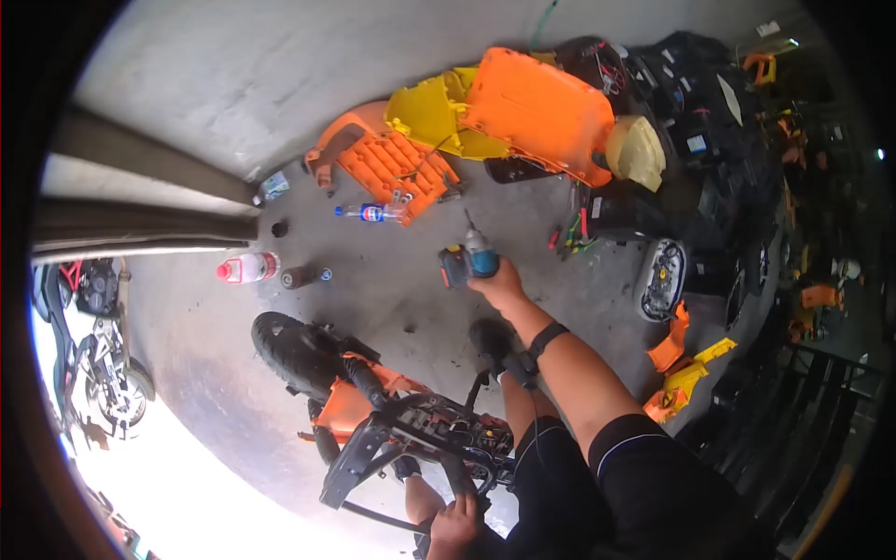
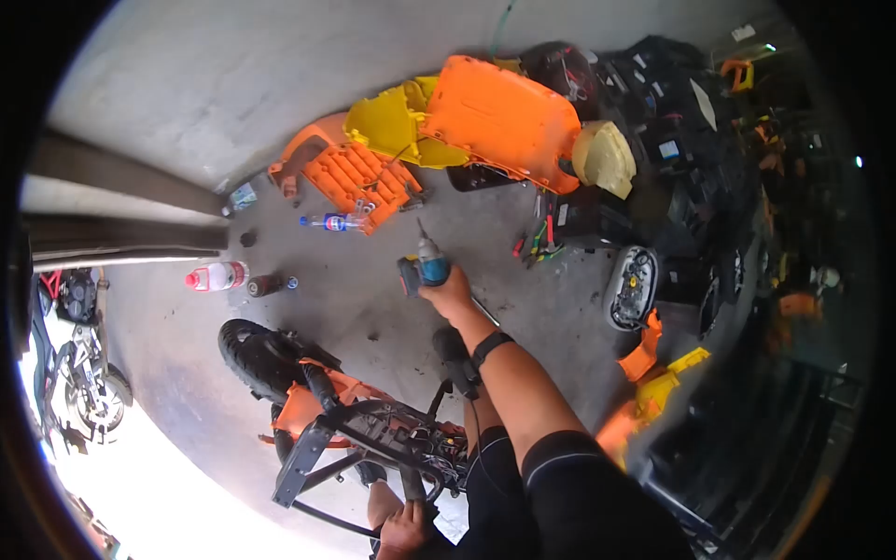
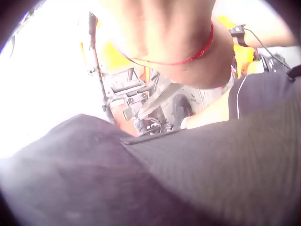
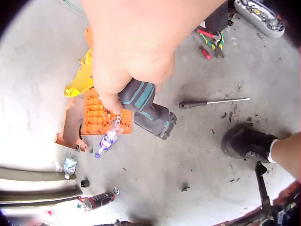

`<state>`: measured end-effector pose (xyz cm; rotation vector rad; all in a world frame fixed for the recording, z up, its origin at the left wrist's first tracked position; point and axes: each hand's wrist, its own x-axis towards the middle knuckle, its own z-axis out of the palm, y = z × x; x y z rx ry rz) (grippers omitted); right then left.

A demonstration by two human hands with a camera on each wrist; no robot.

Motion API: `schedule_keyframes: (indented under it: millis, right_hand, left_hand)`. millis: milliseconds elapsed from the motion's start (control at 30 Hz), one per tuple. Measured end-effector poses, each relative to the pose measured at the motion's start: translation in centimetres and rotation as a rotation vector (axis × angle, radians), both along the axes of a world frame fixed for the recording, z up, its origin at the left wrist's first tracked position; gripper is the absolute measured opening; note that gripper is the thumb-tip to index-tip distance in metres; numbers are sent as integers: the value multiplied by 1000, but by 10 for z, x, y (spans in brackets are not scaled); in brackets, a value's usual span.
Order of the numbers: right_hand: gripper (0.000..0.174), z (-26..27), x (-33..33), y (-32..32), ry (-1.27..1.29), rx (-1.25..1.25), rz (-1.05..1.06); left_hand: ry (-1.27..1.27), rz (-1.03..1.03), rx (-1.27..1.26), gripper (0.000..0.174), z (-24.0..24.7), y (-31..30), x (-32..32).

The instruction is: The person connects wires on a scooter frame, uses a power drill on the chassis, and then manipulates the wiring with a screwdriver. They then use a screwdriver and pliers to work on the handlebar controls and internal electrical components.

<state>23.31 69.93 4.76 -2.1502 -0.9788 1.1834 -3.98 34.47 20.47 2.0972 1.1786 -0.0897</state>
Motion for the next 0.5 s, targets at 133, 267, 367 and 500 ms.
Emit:
schedule_keyframes:
  millis: [133, 267, 367, 500]
  right_hand:
    - [63, -81, -1, -3, -84, 94, 86]
    - [71, -121, 2, -12, -17, -6, 127]
    - [78, -136, 11, -26, -2, 90, 249]
    - [73, -166, 63, -26, 500, 29, 43]
  left_hand:
    - [58, 94, -171, 58, -9, -43, -19]
    - [72, -33, 36, 49, -4, -42, -24]
    - [40, -51, 28, 43, 2, -25, -23]
    - [-46, -7, 14, 43, 14, 33, 19]
